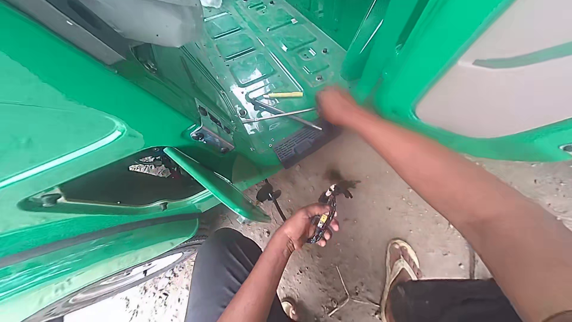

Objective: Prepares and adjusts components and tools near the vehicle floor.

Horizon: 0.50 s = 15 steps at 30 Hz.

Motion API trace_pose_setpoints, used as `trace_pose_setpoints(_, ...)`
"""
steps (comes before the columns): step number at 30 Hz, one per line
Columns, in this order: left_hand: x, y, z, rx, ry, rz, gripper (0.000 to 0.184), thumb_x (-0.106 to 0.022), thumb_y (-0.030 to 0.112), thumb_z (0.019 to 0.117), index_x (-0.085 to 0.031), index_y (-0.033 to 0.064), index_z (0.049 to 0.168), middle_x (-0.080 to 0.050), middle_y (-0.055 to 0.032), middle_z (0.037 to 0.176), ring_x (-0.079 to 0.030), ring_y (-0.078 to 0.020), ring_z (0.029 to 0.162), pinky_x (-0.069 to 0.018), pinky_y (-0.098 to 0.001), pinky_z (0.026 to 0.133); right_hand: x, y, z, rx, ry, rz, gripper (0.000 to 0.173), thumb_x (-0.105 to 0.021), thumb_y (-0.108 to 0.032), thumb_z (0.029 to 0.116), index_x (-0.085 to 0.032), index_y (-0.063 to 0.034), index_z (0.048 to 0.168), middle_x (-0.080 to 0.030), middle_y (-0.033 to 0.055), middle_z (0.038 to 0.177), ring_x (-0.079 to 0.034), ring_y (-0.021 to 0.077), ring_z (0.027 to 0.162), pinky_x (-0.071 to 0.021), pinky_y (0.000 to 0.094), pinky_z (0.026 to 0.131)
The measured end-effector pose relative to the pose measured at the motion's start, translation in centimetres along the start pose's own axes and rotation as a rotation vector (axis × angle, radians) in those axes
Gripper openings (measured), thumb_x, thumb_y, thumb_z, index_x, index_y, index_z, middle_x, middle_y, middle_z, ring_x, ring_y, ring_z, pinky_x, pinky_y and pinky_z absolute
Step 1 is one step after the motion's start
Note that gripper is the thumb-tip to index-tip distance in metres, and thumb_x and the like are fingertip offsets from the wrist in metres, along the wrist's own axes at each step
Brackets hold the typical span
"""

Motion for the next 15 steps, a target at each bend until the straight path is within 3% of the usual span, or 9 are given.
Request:
trace_pose_setpoints(3,1.6,1.5,-0.6,-0.158,0.039,-0.145,0.061,-0.021,0.05,0.1082,-0.064,0.0099,0.128,-0.062,-0.0056,0.081,-0.059,-0.0161,0.062,-0.0531,-0.0299,0.055,0.9,-0.1,0.0,0.136,0.014,-0.121,0.03,-0.062,-0.027,0.1002,-0.07,-0.0011,0.112,-0.067,0.0245,0.116,-0.058,0.0461,0.122,-0.0344,0.0701,0.109)
trace_pose_setpoints(5,3.1,1.8,-0.6,-0.232,0.163,-0.239,0.068,-0.016,0.052,0.1088,-0.065,0.0071,0.12,-0.06,-0.0058,0.077,-0.057,-0.0163,0.06,-0.0516,-0.0298,0.054,3.4,-0.7,-1.8,0.16,-0.025,-0.123,0.03,-0.055,-0.032,0.1041,-0.066,-0.0044,0.111,-0.069,0.0206,0.1,-0.066,0.0423,0.106,-0.0376,0.0676,0.108)
trace_pose_setpoints(7,4.6,1.7,-0.4,-0.291,0.289,-0.335,0.067,-0.017,0.055,0.1085,-0.062,0.0063,0.114,-0.058,-0.0067,0.076,-0.057,-0.0171,0.059,-0.0523,-0.0307,0.055,7.4,-1.3,-5.0,0.086,-0.096,0.012,0.028,-0.057,-0.035,0.1036,-0.067,-0.0092,0.101,-0.064,0.014,0.082,-0.065,0.0345,0.079,-0.0506,0.0598,0.074)
trace_pose_setpoints(9,5.6,2.1,0.0,-0.361,0.389,-0.374,0.067,-0.019,0.058,0.108,-0.062,0.0063,0.112,-0.058,-0.0078,0.075,-0.057,-0.0186,0.058,-0.0525,-0.0326,0.055,10.8,-1.2,-9.4,0.016,-0.181,0.276,0.025,-0.059,-0.032,0.1046,-0.07,-0.0117,0.095,-0.06,0.0071,0.062,-0.058,0.0219,0.048,-0.051,0.0446,0.044)
trace_pose_setpoints(11,6.0,2.0,0.5,-0.411,0.43,-0.359,0.067,-0.022,0.06,0.1076,-0.063,0.0074,0.111,-0.059,-0.008,0.075,-0.058,-0.0194,0.059,-0.0535,-0.0342,0.056,12.3,-0.5,-14.6,0.007,-0.297,0.559,0.018,-0.057,-0.023,0.1055,-0.072,-0.0133,0.11,-0.057,0.0039,0.058,-0.05,0.014,0.037,-0.0451,0.0318,0.03)
trace_pose_setpoints(13,6.0,2.0,1.1,-0.429,0.461,-0.323,0.065,-0.022,0.059,0.1081,-0.063,0.0086,0.109,-0.059,-0.0065,0.075,-0.058,-0.0184,0.059,-0.0538,-0.0342,0.057,12.9,0.9,-19.4,-0.053,-0.43,0.71,0.03,-0.053,-0.012,0.1065,-0.065,-0.0121,0.134,-0.056,0.0011,0.06,-0.048,0.0082,0.038,-0.0416,0.0229,0.031)
trace_pose_setpoints(15,5.7,1.9,1.7,-0.433,0.498,-0.301,0.064,-0.02,0.057,0.1085,-0.063,0.0095,0.109,-0.059,-0.0056,0.074,-0.058,-0.0175,0.058,-0.0536,-0.0337,0.056,12.4,3.7,-23.5,-0.362,-0.306,0.619,0.043,-0.048,0.002,0.1046,-0.06,-0.0091,0.145,-0.042,-0.0002,0.056,-0.031,0.0077,0.04,-0.0272,0.0216,0.038)
Point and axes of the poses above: each hand's wrist, its own z-axis towards the middle knuckle, its own x-axis out of the back of the hand, y = z × x, the point moved 6 cm from there along z, towards the middle knuckle
